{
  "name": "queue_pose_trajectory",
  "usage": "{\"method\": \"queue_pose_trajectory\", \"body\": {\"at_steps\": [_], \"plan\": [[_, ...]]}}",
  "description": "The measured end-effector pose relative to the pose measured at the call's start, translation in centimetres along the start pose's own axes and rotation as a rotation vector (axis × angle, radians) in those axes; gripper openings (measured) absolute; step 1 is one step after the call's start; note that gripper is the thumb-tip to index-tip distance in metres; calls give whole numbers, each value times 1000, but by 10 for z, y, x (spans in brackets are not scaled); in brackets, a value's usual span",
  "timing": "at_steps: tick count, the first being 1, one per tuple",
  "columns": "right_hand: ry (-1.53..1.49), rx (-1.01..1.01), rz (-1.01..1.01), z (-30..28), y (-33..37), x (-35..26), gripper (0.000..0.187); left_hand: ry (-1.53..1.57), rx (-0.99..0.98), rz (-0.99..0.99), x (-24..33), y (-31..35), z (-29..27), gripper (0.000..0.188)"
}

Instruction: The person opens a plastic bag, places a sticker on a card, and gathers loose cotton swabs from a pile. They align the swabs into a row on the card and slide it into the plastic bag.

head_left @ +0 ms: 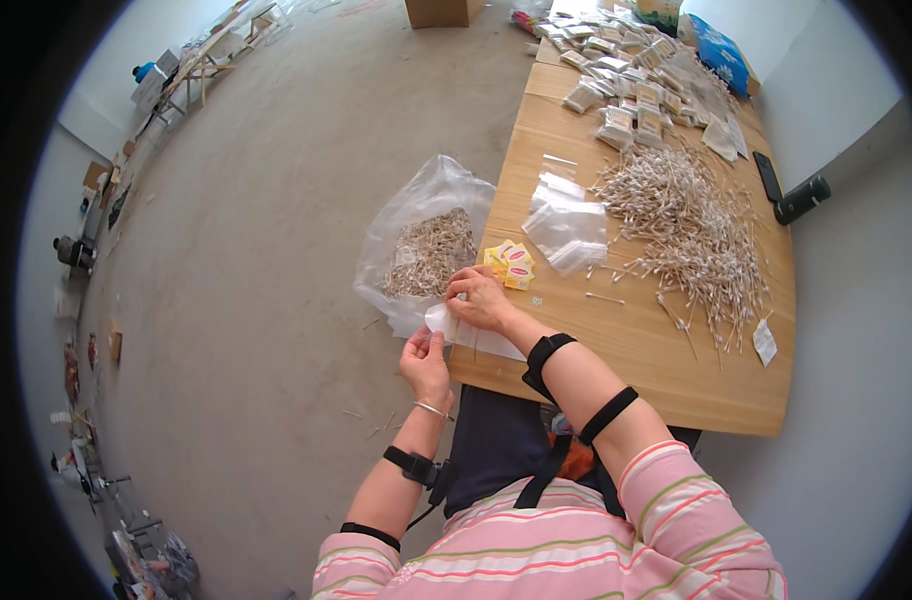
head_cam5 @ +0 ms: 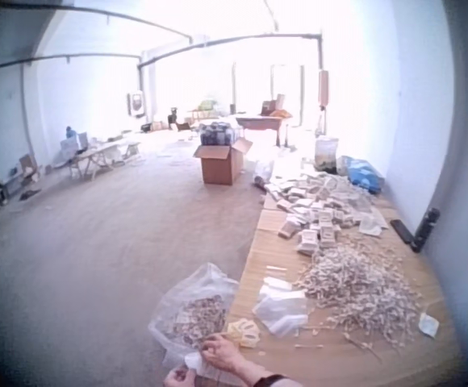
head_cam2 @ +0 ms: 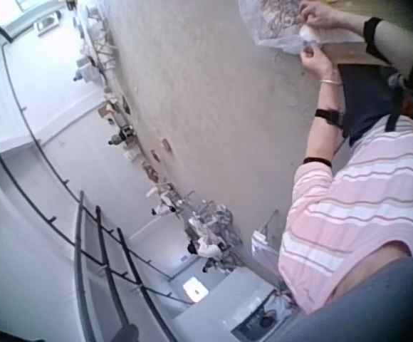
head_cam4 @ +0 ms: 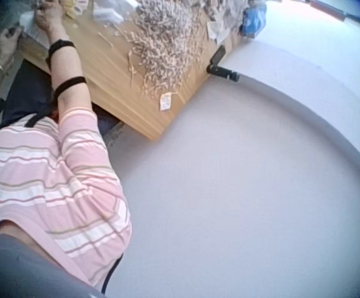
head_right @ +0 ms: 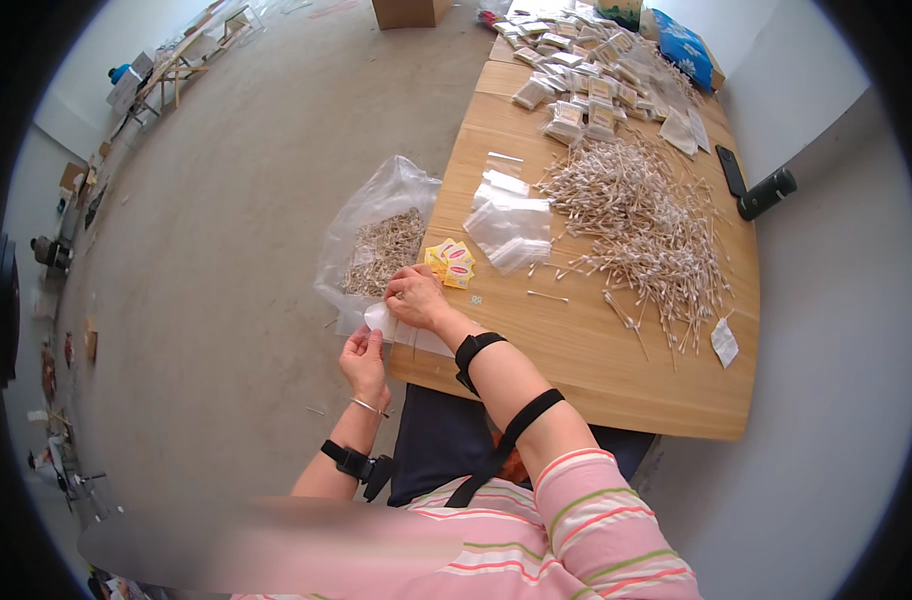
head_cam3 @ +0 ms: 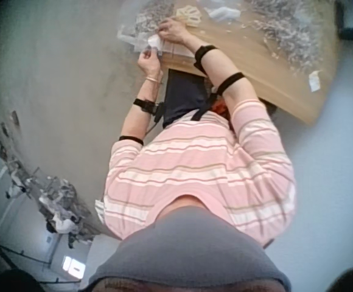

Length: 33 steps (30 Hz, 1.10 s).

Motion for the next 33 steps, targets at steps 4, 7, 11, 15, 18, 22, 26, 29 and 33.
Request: {"method": "queue_pose_trajectory", "body": {"at_steps": [4, 7, 11, 15, 18, 22, 26, 29, 33], "plan": [[-21, -5, -34, 3, -2, 3, 12, 48, -4, 33, -8, -6, 5, 24], [-17, 14, -45, 5, 0, 8, 10, -7, 4, 35, -3, -5, 4, 20], [-34, 33, -81, 8, -1, 10, 9, -128, -93, 11, -2, 7, 6, 16], [-19, 124, -205, 8, -6, 9, 5, -277, -159, 95, -4, -2, 10, 17], [121, 159, -314, 1, -5, 12, 5, -180, -203, 187, -14, -15, 19, 48], [-96, 213, -315, -30, 21, 1, 14, -869, 479, 320, 24, 6, -5, 82], [150, 711, -320, -132, 68, -12, 21, -857, 169, 985, 59, 39, 45, 66], [443, 1151, 12, -239, 134, 22, 32, -970, -334, 1051, 55, 78, 113, 62], [668, 1340, 599, -341, 232, 84, 56, -994, -579, 1167, 49, 125, 188, 60]]}}
Point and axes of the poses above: each hand's wrist, its own y-axis away from the middle knuckle, its own z-axis out of the palm, x = y × z, the point moved 6 cm from there along -y, towards the middle knuckle, and after that the axes turned 14 degrees about -y, right-handed, at the moved point
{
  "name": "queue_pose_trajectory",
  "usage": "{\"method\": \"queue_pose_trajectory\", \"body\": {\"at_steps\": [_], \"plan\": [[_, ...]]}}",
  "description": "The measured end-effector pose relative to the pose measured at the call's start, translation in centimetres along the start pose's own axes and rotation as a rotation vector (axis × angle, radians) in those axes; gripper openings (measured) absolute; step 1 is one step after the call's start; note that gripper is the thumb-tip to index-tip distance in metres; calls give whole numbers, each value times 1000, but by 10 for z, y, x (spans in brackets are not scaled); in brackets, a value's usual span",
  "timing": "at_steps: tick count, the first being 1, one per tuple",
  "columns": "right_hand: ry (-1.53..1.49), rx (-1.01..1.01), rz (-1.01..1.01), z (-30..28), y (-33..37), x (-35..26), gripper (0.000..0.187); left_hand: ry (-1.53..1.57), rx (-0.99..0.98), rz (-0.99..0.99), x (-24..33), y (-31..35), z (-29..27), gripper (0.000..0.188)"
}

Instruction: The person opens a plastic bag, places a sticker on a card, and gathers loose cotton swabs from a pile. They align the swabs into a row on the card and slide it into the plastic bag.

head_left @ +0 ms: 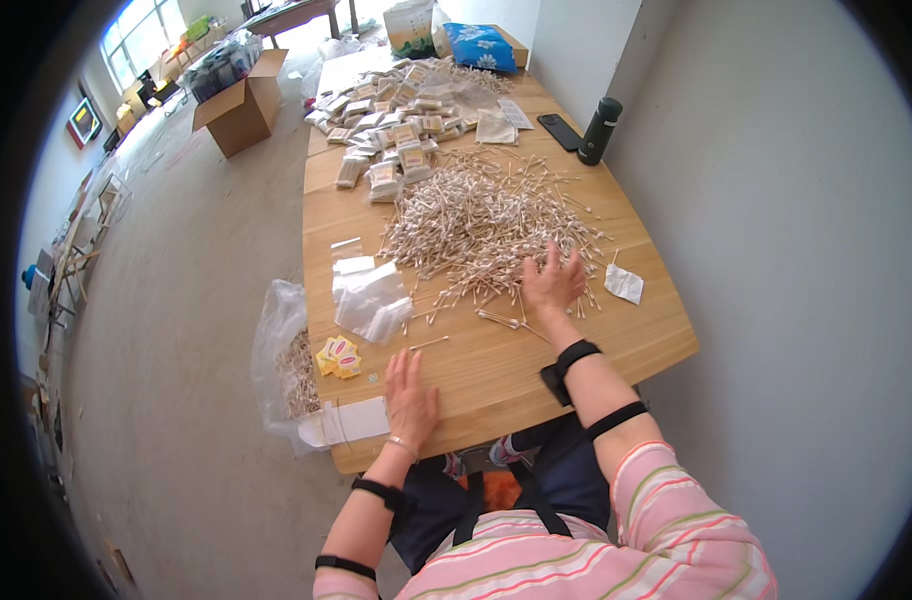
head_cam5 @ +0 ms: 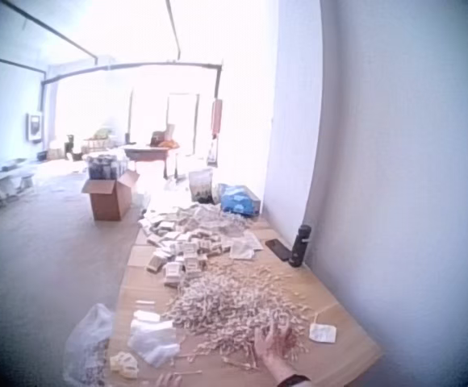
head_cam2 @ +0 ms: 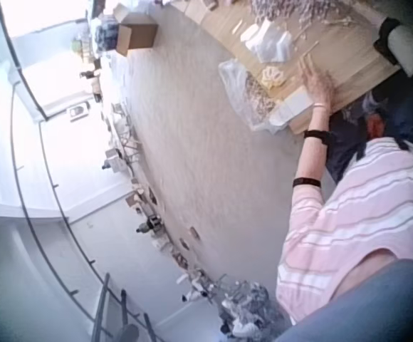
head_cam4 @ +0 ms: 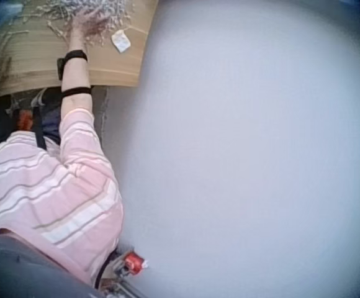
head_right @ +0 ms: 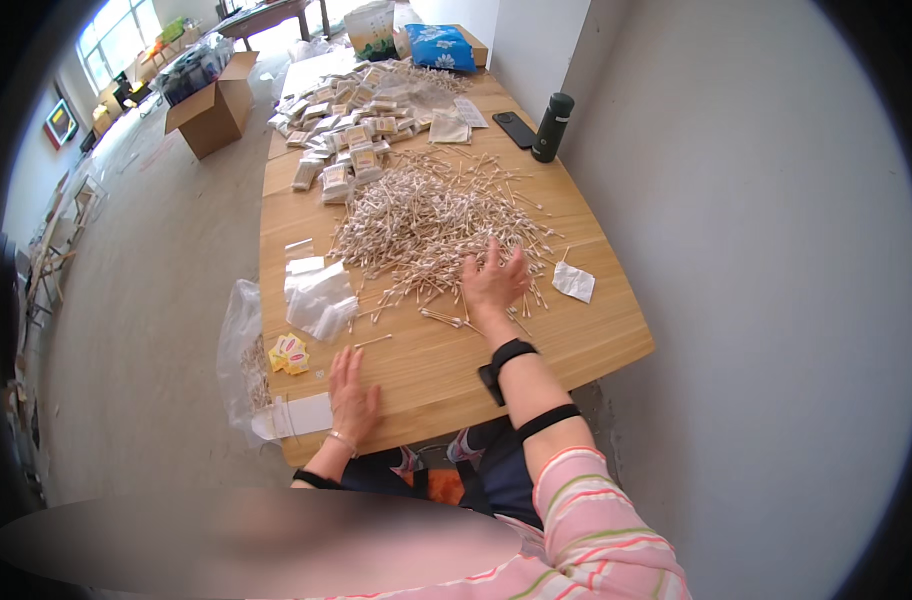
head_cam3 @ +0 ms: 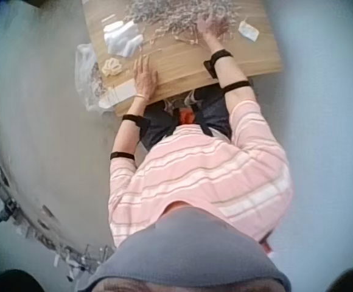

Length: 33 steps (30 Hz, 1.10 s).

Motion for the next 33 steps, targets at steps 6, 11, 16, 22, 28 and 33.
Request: {"method": "queue_pose_trajectory", "body": {"at_steps": [6, 11, 16, 22, 28, 33], "plan": [[-69, -485, -227, 20, 39, 16, 55, -54, 14, 150, 23, -34, 43, 44], [-217, -583, -483, 16, 124, -30, 54, -42, 100, 170, 22, -16, 30, 25], [-287, -673, -707, 3, 161, -44, 52, -6, 123, 219, 20, -1, 18, 20], [-158, -523, -614, 6, 109, -27, 46, 44, 118, 152, 12, -1, 18, 15], [-174, -484, -545, -2, 120, -44, 34, 103, 95, 103, 5, -13, 27, 9], [-381, -576, -579, 5, 166, -47, 23, 106, 85, 253, 9, -4, 29, 11]]}}
Point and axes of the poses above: each hand's wrist, its own y-axis away from the middle knuckle, its own z-axis out of the palm, x = y × z, the point moved 6 cm from there along -y, towards the middle knuckle, and after that the axes turned 14 degrees about -y, right-handed, at the moved point
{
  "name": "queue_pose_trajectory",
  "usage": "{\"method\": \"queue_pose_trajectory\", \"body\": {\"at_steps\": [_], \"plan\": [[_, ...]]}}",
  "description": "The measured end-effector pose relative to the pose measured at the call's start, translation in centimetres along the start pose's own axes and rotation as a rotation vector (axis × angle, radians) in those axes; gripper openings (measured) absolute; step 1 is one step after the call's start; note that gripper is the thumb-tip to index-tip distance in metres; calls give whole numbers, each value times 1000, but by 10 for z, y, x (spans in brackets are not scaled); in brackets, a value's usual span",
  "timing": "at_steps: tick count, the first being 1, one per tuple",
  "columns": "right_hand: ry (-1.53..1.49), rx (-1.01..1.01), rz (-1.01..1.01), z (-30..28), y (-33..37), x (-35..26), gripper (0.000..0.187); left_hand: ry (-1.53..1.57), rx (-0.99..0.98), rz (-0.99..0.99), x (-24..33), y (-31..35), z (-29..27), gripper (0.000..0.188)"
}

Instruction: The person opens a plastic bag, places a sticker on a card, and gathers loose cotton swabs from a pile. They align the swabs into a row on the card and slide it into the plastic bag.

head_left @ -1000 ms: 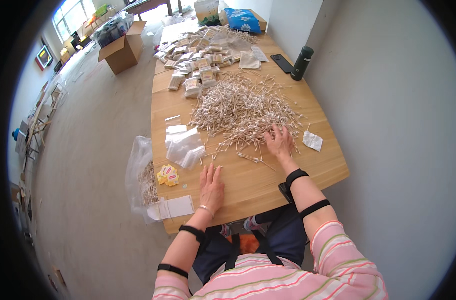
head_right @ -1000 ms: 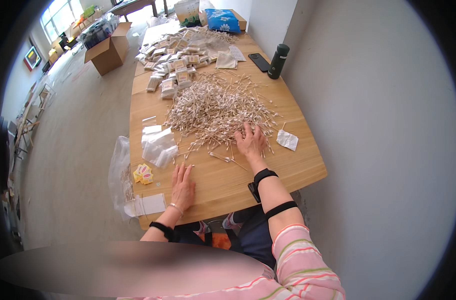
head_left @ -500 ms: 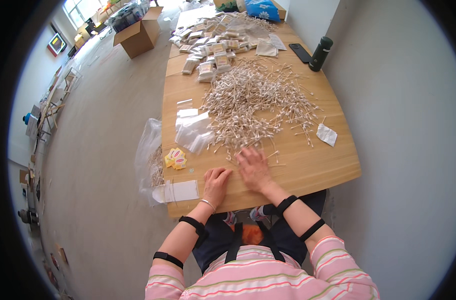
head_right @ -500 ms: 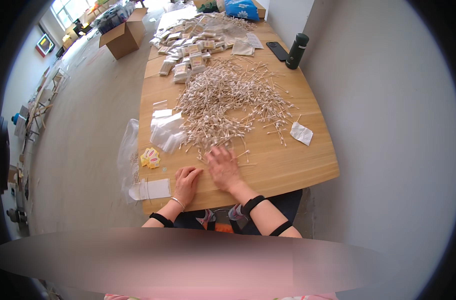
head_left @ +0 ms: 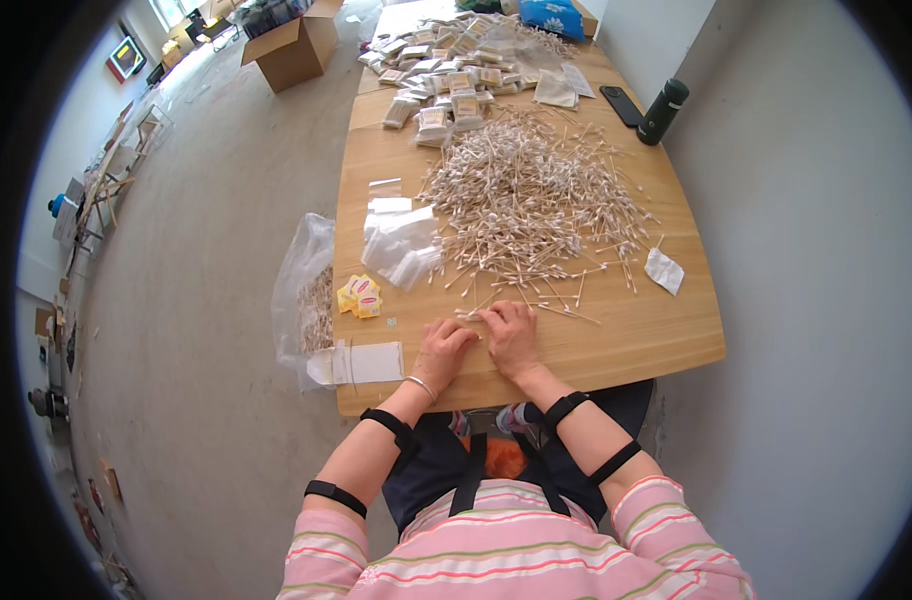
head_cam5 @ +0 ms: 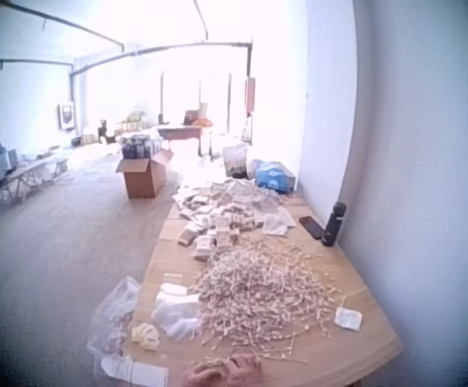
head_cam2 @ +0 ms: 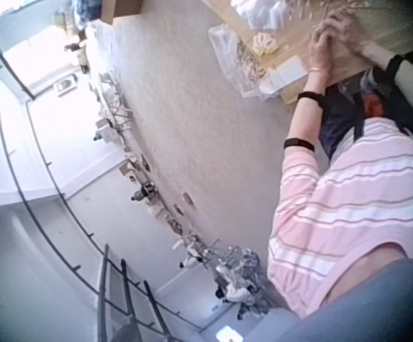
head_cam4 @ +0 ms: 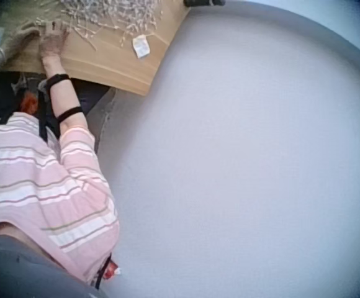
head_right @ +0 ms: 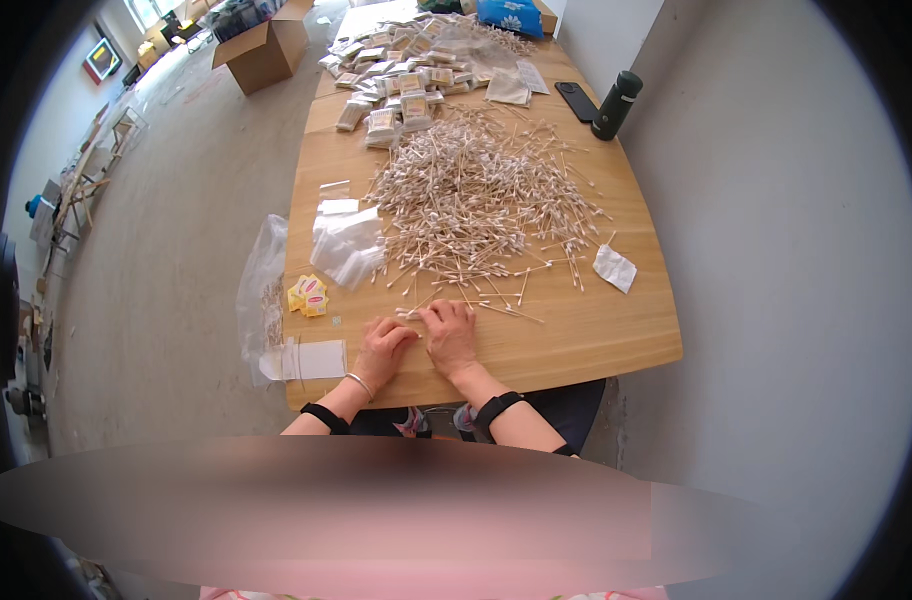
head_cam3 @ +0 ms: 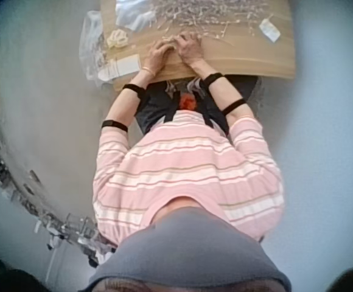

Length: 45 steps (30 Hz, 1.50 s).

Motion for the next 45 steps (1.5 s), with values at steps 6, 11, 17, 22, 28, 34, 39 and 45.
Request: {"method": "queue_pose_trajectory", "body": {"at_steps": [6, 11, 17, 22, 28, 34, 39, 45], "plan": [[-217, 30, -75, 1, 10, -14, 23, -51, 71, -182, 5, -2, -14, 40], [-227, 60, -45, -12, -16, 10, 22, -52, -23, -98, 5, -6, -5, 41], [-8, -33, 107, 5, -54, -5, 22, -61, 41, -50, 1, 3, 3, 24], [177, 25, 213, 8, -66, -2, 25, -15, 40, -41, 1, 5, 3, 22], [-18, 27, 211, -7, -48, 42, 11, 62, 11, -119, 1, -1, -2, 23], [-21, 94, 52, -53, -17, 35, 20, -169, 104, -114, 8, -13, -13, 28], [35, 119, 104, -64, -6, 46, 24, -40, 9, -132, 0, -3, 1, 26], [28, 202, 76, -51, -18, 59, 9, -26, 25, -84, 5, -1, 4, 20]]}}
Point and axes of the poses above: each hand's wrist, its own y-axis away from the middle knuckle, its own z-axis out of the palm, x = y × z, the point moved 6 cm from there along -y, towards the middle knuckle, and after that the axes turned 14 degrees about -y, right-handed, at the moved point
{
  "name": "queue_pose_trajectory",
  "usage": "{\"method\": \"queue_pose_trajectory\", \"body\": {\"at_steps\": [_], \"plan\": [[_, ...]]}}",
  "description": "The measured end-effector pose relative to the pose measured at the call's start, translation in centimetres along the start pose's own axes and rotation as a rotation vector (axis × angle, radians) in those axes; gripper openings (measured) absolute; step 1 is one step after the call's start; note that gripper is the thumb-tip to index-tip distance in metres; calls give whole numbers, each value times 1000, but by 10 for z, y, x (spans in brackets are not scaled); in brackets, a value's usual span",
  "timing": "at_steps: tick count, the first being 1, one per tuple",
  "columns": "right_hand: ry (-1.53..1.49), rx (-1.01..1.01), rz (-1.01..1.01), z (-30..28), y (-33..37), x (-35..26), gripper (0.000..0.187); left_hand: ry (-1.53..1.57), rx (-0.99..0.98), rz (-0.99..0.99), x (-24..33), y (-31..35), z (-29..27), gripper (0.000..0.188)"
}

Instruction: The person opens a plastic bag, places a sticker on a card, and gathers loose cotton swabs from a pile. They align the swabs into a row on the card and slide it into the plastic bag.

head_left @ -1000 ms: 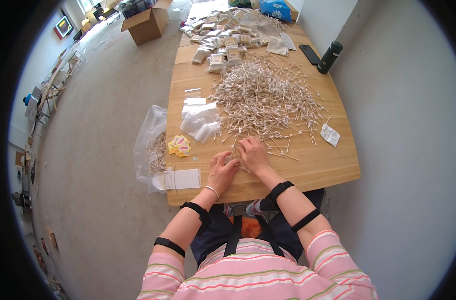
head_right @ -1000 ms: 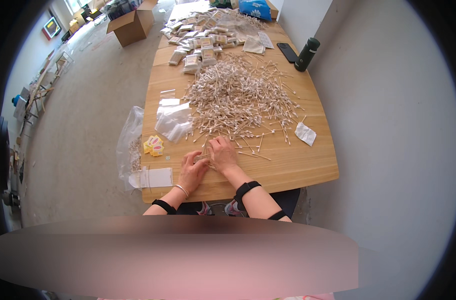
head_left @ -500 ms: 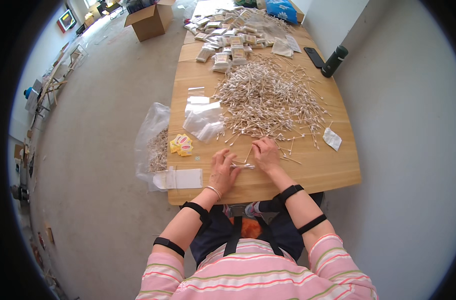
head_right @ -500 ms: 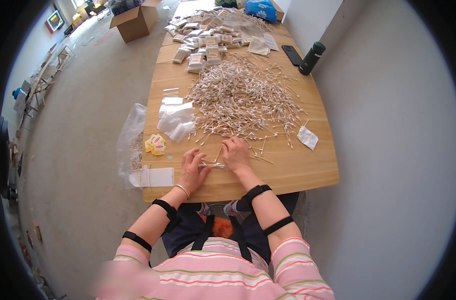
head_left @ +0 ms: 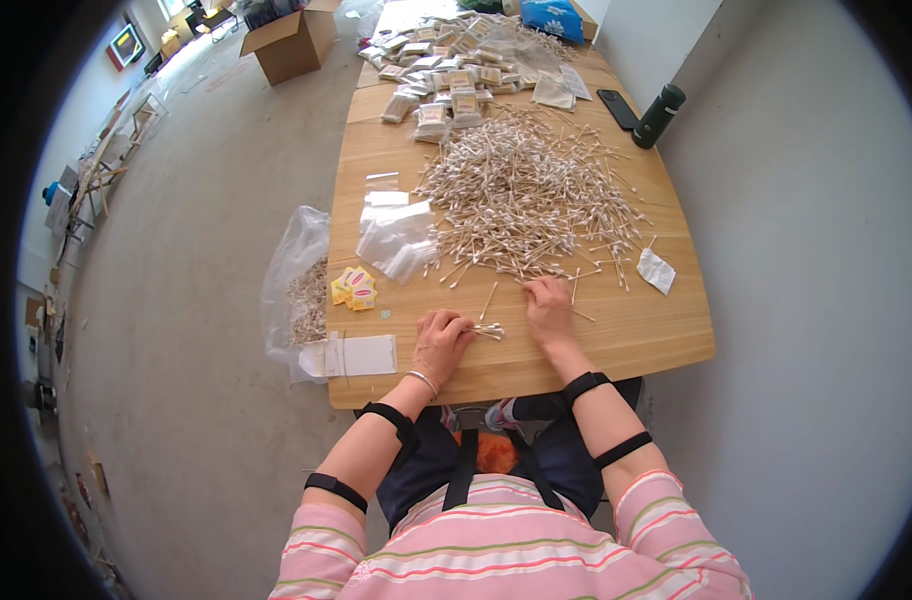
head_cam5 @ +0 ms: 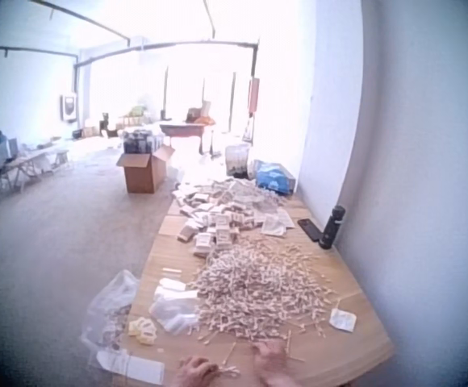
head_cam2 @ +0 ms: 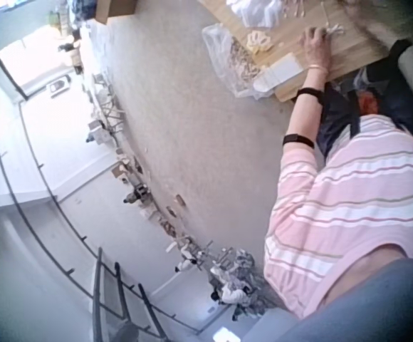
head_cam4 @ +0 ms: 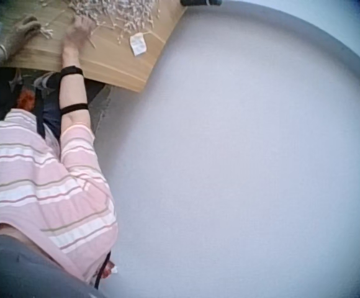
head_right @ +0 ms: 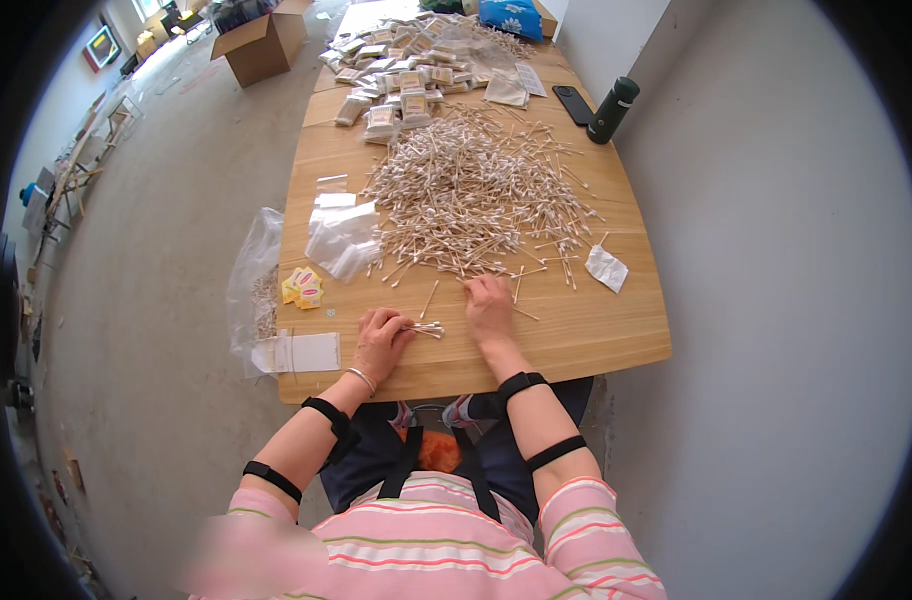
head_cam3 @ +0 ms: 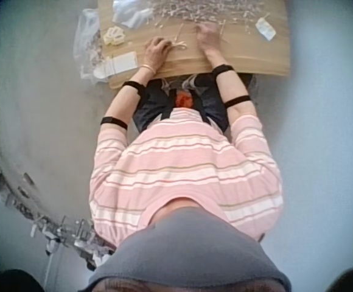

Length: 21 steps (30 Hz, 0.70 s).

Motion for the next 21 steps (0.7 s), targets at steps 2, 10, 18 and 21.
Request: {"method": "queue_pose_trajectory", "body": {"at_steps": [2, 10, 18, 21], "plan": [[-52, -27, -13, 14, -1, -15, 7, 7, 7, 1, -3, 2, 1, 19], [-407, -292, -83, 48, 19, -60, 11, 10, 100, -103, 1, -5, -12, 38], [-106, -247, 2, 26, -3, -33, 11, -7, 19, 20, -4, -1, -4, 33], [91, -137, 4, 14, -15, -14, 8, 24, 10, 10, -4, -2, -2, 33]]}}
Point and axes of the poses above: each hand's wrist, its own y-axis away from the middle knuckle, its own z-axis out of the palm, x = y × z, the point moved 6 cm from there along -y, towards the middle knuckle, and after that the axes turned 14 degrees about -y, right-handed, at the moved point
